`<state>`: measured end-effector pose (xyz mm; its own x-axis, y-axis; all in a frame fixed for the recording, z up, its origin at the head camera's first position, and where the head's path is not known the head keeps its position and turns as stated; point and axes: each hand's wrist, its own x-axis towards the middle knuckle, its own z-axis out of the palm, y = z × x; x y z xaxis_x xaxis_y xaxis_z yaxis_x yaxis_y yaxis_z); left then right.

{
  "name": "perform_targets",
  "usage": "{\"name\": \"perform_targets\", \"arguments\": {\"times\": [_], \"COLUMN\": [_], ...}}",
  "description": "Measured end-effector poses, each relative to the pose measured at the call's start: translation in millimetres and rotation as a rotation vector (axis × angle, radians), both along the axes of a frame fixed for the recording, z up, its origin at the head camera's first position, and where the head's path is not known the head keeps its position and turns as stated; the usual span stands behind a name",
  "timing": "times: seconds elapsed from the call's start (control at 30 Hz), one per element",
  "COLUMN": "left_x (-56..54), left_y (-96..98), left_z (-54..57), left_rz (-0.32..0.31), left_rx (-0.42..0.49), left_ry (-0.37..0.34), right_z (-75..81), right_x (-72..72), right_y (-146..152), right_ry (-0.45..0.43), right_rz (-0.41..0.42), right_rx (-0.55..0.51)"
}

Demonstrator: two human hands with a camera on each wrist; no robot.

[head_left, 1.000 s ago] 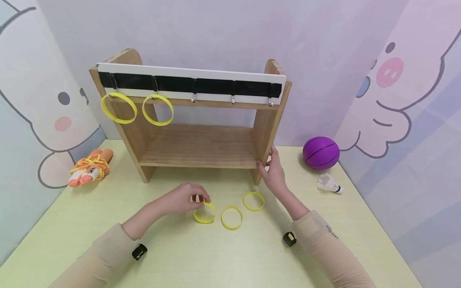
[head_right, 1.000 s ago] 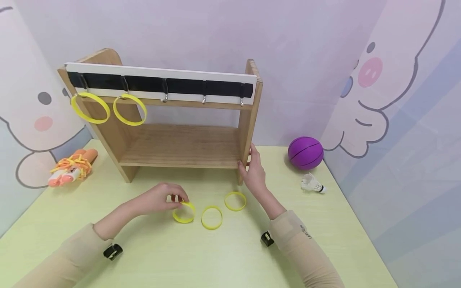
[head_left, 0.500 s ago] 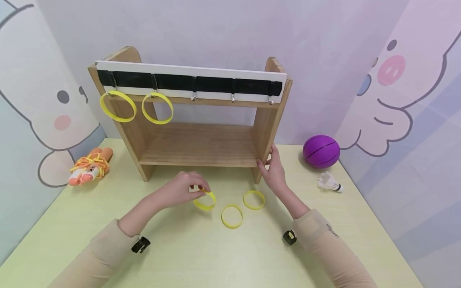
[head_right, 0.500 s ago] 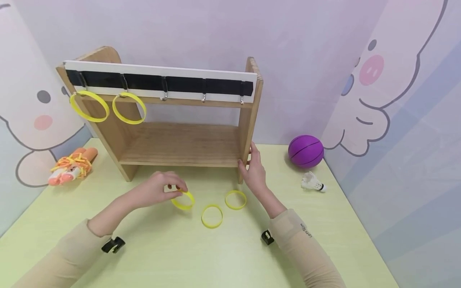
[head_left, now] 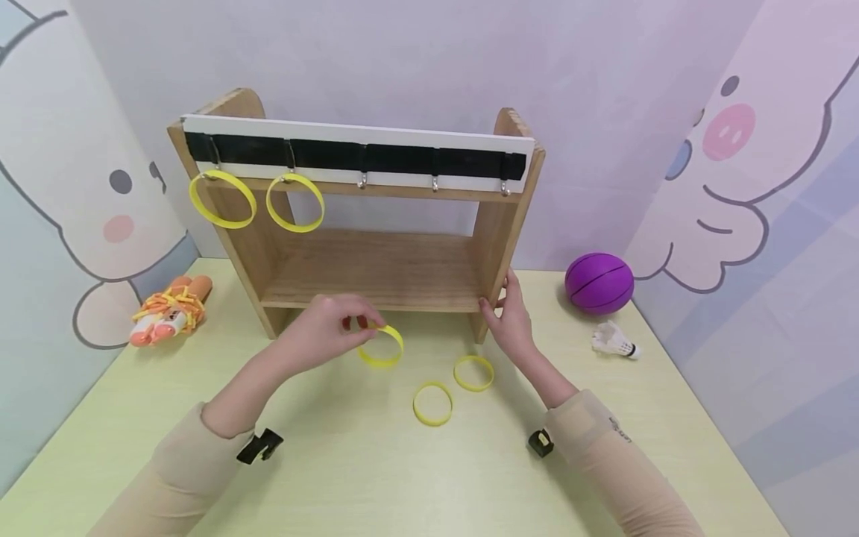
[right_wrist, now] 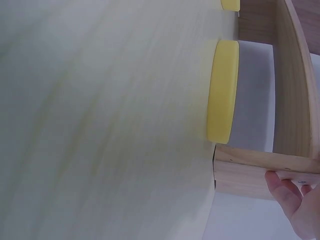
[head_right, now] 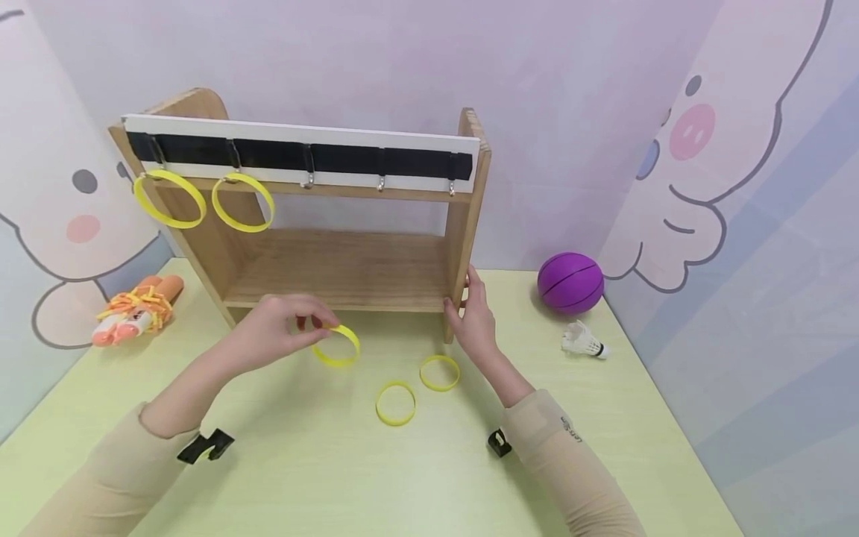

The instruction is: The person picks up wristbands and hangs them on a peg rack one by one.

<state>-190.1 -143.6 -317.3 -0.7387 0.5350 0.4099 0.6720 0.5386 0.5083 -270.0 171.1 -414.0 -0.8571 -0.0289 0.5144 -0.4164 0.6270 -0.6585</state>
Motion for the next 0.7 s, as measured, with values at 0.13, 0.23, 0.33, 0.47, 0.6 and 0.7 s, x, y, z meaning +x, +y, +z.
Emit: {"name": "perform_targets", "arguments": {"times": [0.13,0.23,0.33,0.47,0.6,0.7], "left_x": [1.4,1.0,0.7,0.4,-0.9,-2.5], "left_y": [-2.5,-4.8,-6.6,-8.1,-7.5,-5.3], "left_z": [11.1,20.9,33.2,51.1,69.9,82.9], "left_rz": [0.022,0.029,0.043,0.06,0.046,0.06], "left_rx": [0.03,0.063,0.106,0.194,0.302,0.359], "left_ry": [0.034,0.084,0.154,0.233,0.3,0.357], "right_z": [-0.5,-0.5,-0.1,-0.5,-1.1,-1.2], "right_x": [0.0,-0.1,-0.2,-0.7,-0.6,-0.3], "right_y": [-0.1,-0.1,0.0,0.3,0.4,0.0], "right_ry": [0.004,0.004,0.012,0.022,0.023,0.014], "right_rz": [0.002,0.003,0.006,0.008,0.004,-0.002], "right_rx": [0.003,0.001,-0.005,0.001,0.007,0.0]}}
